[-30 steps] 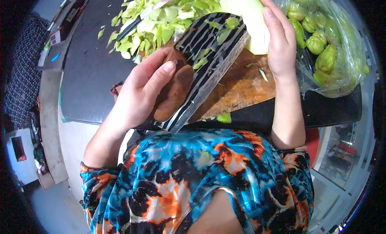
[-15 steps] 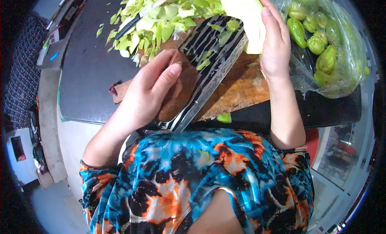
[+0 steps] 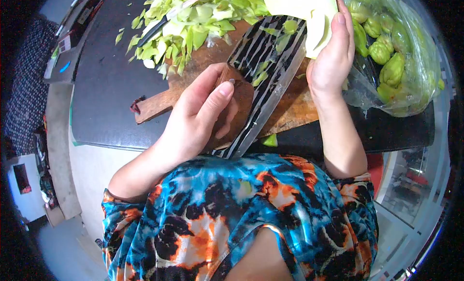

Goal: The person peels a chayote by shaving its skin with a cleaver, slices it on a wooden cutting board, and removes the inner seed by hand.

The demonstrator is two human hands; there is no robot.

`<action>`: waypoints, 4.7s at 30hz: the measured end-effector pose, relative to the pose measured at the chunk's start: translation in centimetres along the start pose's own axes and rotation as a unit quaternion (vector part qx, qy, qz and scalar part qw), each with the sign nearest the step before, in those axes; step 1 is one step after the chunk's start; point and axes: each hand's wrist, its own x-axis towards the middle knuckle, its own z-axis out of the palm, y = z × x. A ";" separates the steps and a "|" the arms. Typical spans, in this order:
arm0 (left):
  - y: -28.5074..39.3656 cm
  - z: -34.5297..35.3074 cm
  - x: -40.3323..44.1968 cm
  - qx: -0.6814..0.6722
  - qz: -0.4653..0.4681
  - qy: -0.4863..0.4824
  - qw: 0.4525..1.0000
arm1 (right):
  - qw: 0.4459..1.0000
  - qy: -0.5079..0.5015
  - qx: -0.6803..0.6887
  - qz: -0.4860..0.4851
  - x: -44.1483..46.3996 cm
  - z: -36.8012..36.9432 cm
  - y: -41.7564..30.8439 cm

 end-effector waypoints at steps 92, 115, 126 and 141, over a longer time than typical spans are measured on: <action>2.7 -1.7 10.6 0.528 0.363 0.158 0.752 | 0.855 -0.141 0.218 0.449 2.3 -2.0 -2.5; 2.4 -0.5 6.8 0.548 0.452 -0.116 0.694 | 0.843 -0.214 0.025 0.493 -1.6 0.9 -2.4; 2.3 0.3 6.0 0.597 0.411 -0.097 0.683 | 0.833 -0.186 0.003 0.520 -1.8 0.7 -1.7; 1.2 -2.3 9.7 0.516 0.456 -0.181 0.702 | 0.825 -0.218 0.010 0.521 -1.5 -0.4 -0.3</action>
